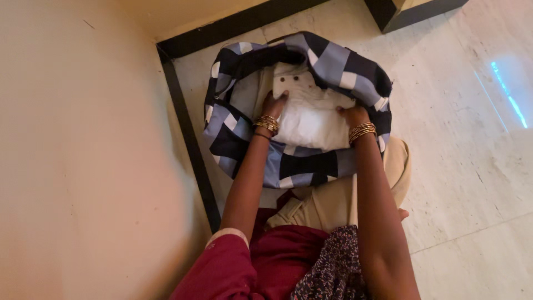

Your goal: The person folds white shirts by hand while sitting on the floor, smoothing the fabric and placing the folded items into a patterned bag.

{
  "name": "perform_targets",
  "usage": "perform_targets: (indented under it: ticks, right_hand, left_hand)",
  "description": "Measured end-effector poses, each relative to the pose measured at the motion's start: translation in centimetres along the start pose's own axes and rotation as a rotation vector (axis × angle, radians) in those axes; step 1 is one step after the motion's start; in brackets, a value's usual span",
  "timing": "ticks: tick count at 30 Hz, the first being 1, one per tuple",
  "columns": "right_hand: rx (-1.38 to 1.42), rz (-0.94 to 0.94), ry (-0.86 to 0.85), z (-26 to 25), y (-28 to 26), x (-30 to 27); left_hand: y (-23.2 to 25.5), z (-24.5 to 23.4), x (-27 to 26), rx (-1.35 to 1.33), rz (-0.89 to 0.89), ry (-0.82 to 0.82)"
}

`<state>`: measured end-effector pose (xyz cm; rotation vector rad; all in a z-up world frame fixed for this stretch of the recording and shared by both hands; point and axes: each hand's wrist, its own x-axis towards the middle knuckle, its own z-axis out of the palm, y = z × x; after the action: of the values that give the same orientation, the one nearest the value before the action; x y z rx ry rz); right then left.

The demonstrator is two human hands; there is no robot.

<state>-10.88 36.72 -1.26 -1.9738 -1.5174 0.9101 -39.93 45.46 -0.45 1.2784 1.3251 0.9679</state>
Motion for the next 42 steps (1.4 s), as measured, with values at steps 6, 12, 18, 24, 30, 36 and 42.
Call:
perform_targets:
  ticks: [6, 12, 18, 24, 30, 36, 42]
  right_hand:
    - [0.468, 0.180, -0.099, -3.5, 0.1, -1.1]
    - [-0.050, 0.257, 0.389, -5.0, -1.1, -1.6]
    - [-0.314, -0.013, 0.240, -2.9, 2.4, -1.4]
    - [-0.344, -0.136, 0.231, -3.1, 5.3, -2.1]
    - [-0.513, 0.065, 0.074, -4.6, -2.8, -8.0]
    - [-0.501, 0.119, 0.229, -7.2, -13.0, -16.8]
    - [-0.565, -0.072, 0.093, -7.9, -15.9, -21.8]
  left_hand:
    - [6.1, -3.8, -3.2, -0.337, 0.003, -0.400]
    - [4.3, 0.1, 1.4, -0.540, -0.018, -0.401]
    - [0.7, 2.1, -0.5, 0.426, 0.282, 0.197]
    - [13.1, 3.3, -8.7, 0.788, 0.771, -0.495]
    - [15.2, 9.1, -10.0, 1.288, 0.606, -0.911]
    - [5.7, 11.6, -1.1, 1.163, 0.482, -1.077]
    - [6.6, 11.3, -9.2, 1.345, 0.761, -0.974]
